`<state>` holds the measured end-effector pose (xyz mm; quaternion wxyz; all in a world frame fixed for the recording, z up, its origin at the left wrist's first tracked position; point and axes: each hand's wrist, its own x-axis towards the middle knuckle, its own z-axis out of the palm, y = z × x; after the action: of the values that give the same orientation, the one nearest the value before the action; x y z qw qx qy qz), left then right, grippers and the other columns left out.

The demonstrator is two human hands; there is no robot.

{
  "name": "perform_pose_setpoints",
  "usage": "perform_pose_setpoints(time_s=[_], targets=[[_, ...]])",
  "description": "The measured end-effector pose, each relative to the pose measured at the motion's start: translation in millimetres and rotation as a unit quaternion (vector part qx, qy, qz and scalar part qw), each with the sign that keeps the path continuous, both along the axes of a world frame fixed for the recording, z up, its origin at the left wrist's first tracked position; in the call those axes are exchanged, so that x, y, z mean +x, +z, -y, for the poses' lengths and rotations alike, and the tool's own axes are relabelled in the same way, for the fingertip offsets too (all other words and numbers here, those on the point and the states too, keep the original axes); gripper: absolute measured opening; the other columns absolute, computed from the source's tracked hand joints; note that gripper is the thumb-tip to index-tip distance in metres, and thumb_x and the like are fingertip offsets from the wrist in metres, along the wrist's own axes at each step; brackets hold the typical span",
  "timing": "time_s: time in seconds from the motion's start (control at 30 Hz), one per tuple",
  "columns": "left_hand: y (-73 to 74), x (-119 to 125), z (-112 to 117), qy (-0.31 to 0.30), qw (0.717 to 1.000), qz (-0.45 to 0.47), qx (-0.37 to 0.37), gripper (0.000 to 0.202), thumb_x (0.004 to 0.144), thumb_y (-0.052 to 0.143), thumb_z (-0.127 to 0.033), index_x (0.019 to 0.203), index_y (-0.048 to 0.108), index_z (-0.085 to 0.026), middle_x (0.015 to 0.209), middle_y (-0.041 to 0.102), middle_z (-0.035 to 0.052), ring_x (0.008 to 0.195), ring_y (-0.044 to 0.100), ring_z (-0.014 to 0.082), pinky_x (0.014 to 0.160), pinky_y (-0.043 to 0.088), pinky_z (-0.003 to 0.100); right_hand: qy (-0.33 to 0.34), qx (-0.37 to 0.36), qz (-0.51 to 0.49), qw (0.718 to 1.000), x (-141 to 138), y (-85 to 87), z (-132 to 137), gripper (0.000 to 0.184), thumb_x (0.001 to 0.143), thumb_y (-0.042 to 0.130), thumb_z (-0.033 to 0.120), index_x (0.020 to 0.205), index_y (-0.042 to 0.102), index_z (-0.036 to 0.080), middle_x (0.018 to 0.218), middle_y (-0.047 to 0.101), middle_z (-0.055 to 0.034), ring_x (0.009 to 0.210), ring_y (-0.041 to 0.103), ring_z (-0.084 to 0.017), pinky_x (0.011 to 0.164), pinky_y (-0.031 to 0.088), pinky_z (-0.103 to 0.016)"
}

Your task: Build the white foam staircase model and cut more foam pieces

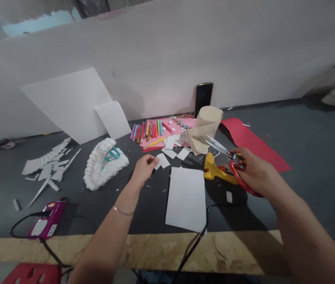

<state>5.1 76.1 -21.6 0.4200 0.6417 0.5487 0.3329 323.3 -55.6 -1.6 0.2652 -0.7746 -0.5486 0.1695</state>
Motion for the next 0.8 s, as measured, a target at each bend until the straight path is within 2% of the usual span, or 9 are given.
perform_pose_setpoints(time_s=[0.1,0.2,0.3,0.37,0.43,0.5,0.6,0.7,0.8], targets=[[4.0,9.9,-11.6,-0.043,0.997,-0.055,0.03,0.015,0.064,0.074,-0.022,0.058,0.061,-0.018,0.087,0.069,0.0076,0.09,0.062,0.0242,0.084,0.044,0.035,0.004,0.008,-0.028,1.0,-6.6,-1.2,-5.1,0.042,0.081,0.061,0.049,0.115,0.055,0.026,0.085,0.069,-0.0059,0.07,0.066,-0.023,0.061,0.048,-0.032],[9.1,18.7,-17.2,-0.075,0.991,-0.097,0.047,0.021,0.057,0.077,-0.016,0.053,0.056,-0.019,0.076,0.065,0.0047,0.086,0.06,0.0234,0.081,0.041,0.032,0.026,0.03,-0.113,0.993,-11.9,-1.3,-4.9,0.042,0.081,0.063,0.045,0.117,0.054,0.025,0.089,0.069,-0.0058,0.076,0.066,-0.024,0.064,0.05,-0.033],[10.6,19.5,-17.6,-0.075,0.989,-0.121,0.049,0.019,0.056,0.077,-0.016,0.056,0.058,-0.019,0.069,0.061,0.0025,0.074,0.056,0.02,0.072,0.038,0.03,0.067,0.045,-0.272,0.959,-22.5,5.9,-1.7,0.04,0.082,0.065,0.046,0.115,0.051,0.028,0.086,0.067,-0.0014,0.072,0.064,-0.019,0.061,0.049,-0.029],[9.1,16.3,-14.7,-0.068,0.988,-0.129,0.042,0.015,0.062,0.075,-0.022,0.062,0.061,-0.018,0.066,0.06,0.0011,0.066,0.053,0.0176,0.065,0.036,0.029,0.089,0.066,-0.354,0.929,-32.4,12.3,-0.3,0.041,0.08,0.069,0.046,0.113,0.049,0.029,0.081,0.063,0.0022,0.067,0.06,-0.016,0.058,0.047,-0.026],[6.3,13.1,-8.8,-0.044,0.993,-0.103,0.028,0.016,0.067,0.073,-0.029,0.066,0.062,-0.017,0.064,0.059,-0.0003,0.061,0.051,0.0153,0.061,0.035,0.028,0.109,0.089,-0.4,0.906,-43.0,17.4,-0.3,0.044,0.078,0.072,0.044,0.111,0.047,0.03,0.08,0.062,0.0035,0.066,0.058,-0.014,0.058,0.046,-0.025],[3.4,12.2,-0.1,0.004,1.0,-0.02,0.009,0.023,0.067,0.074,-0.035,0.067,0.06,-0.016,0.061,0.057,-0.0019,0.057,0.049,0.0129,0.058,0.035,0.026,0.133,0.098,-0.425,0.89,-52.7,19.7,-1.3,0.045,0.077,0.073,0.042,0.111,0.045,0.03,0.083,0.063,0.0031,0.067,0.057,-0.013,0.06,0.046,-0.025],[2.8,14.7,14.7,0.065,0.993,0.101,0.001,0.027,0.066,0.076,-0.038,0.069,0.059,-0.016,0.061,0.056,-0.0038,0.057,0.049,0.0106,0.059,0.038,0.024,0.165,0.1,-0.454,0.87,-64.3,17.3,-3.2,0.043,0.08,0.072,0.039,0.11,0.044,0.031,0.089,0.064,0.0016,0.076,0.059,-0.015,0.069,0.049,-0.028],[8.4,14.4,23.1,0.092,0.987,0.126,0.029,0.027,0.069,0.074,-0.039,0.074,0.059,-0.017,0.065,0.058,-0.0037,0.061,0.052,0.0108,0.063,0.04,0.023,0.179,0.095,-0.478,0.854,-72.6,10.3,-4.5,0.048,0.078,0.074,0.039,0.113,0.042,0.032,0.091,0.066,0.0009,0.081,0.062,-0.016,0.071,0.049,-0.03],[17.3,8.2,23.6,0.192,0.968,0.111,0.115,0.026,0.07,0.074,-0.038,0.078,0.059,-0.018,0.069,0.058,-0.0034,0.064,0.052,0.0115,0.064,0.041,0.023,0.173,0.067,-0.49,0.852,-80.3,4.9,-4.8,0.053,0.075,0.076,0.041,0.114,0.04,0.03,0.09,0.067,0.0003,0.081,0.065,-0.018,0.069,0.05,-0.03]])
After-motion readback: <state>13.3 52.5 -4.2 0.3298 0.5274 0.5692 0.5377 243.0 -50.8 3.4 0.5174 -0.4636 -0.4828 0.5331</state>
